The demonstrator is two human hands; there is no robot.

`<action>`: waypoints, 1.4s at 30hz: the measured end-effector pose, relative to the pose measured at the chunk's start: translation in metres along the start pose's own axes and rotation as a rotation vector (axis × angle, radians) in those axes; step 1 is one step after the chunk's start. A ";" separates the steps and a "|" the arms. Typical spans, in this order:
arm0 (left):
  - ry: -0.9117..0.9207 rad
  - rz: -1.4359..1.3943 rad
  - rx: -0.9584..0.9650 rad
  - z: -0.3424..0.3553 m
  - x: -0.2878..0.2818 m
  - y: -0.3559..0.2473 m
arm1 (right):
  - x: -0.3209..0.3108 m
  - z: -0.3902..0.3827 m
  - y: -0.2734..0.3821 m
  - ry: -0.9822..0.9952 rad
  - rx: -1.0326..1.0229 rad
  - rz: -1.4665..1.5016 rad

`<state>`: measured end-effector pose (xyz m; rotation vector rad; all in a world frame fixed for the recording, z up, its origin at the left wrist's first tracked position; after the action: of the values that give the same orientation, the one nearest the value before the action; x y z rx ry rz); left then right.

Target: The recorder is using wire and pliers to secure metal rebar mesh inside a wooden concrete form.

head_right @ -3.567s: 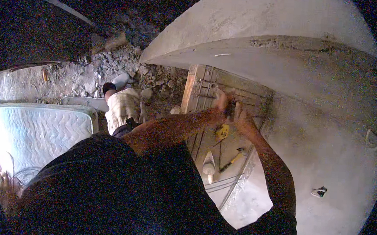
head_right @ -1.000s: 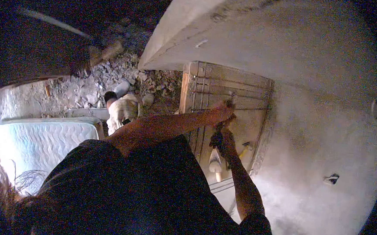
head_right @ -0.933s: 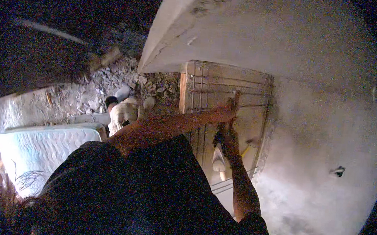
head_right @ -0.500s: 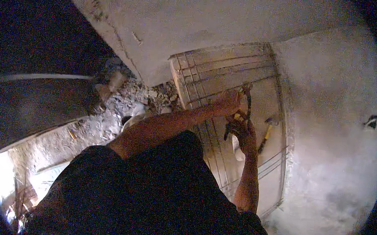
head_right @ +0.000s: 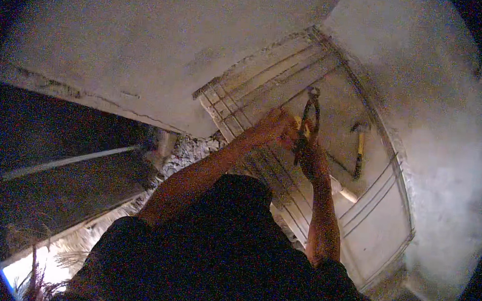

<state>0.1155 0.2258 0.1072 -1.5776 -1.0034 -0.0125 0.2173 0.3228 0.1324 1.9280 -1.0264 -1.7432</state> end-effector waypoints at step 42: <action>-0.507 0.073 0.239 -0.060 -0.138 -0.032 | 0.032 0.069 0.093 0.009 -0.340 -0.020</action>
<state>0.0408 0.0944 0.0788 -1.4219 -1.2807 0.5619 0.1245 0.2516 0.1602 1.7338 -0.6574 -1.7834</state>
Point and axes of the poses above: each hand's wrist, its own z-axis towards the middle knuckle, its own x-axis out of the palm, y = z × x, the point moved 4 cm from there along z, towards the middle knuckle, and after that the axes turned 3 degrees about -z, right-handed, at the moved point
